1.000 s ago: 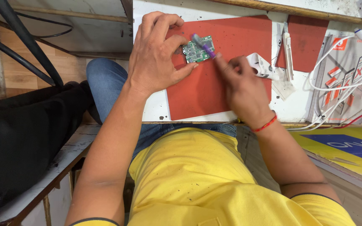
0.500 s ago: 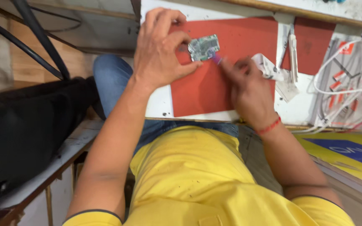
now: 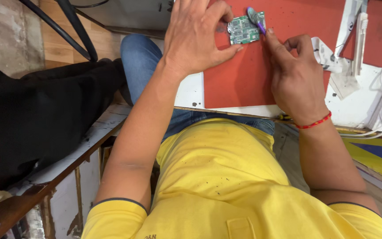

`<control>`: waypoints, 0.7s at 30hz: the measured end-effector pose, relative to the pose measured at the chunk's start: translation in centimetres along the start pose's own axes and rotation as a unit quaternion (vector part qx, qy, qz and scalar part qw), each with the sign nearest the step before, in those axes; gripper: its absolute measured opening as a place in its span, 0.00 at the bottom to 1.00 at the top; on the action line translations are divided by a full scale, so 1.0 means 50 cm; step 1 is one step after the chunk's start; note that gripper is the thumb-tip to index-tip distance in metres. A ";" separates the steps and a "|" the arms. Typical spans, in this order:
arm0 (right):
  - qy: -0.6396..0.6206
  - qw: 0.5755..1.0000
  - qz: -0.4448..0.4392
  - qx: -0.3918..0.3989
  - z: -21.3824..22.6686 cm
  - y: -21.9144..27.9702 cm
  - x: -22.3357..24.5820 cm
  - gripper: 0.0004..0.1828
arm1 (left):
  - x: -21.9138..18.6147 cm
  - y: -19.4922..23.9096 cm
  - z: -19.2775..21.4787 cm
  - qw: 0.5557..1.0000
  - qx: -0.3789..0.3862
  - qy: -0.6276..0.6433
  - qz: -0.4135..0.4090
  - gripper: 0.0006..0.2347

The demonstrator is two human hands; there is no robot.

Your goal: The person uses a hot air gun to heat a small circuit board placed on a red mat, then switches to a toothbrush to scrub the board's surface. The work occurs at a cluttered electronics repair bench with tools and disassembled devices visible.

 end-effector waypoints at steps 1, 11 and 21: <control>0.000 1.000 0.015 0.023 -0.002 -0.001 0.002 0.28 | -0.004 0.002 0.004 1.000 -0.008 -0.010 -0.003 0.19; -0.005 0.997 -0.020 0.070 0.016 -0.034 0.032 0.29 | -0.038 -0.017 0.038 0.999 -0.027 -0.019 0.017 0.18; 0.000 0.999 -0.021 0.047 0.005 -0.017 0.000 0.36 | -0.047 -0.019 0.042 0.999 -0.025 -0.032 0.009 0.19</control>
Point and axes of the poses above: each hand's wrist, its own y-axis away from the middle knuckle, its own z-axis out of the back of the hand, x = y × z, the point moved 3 cm from there along -y, towards the middle knuckle, and after that the axes turned 5 degrees about -y, right-handed, at the moved point
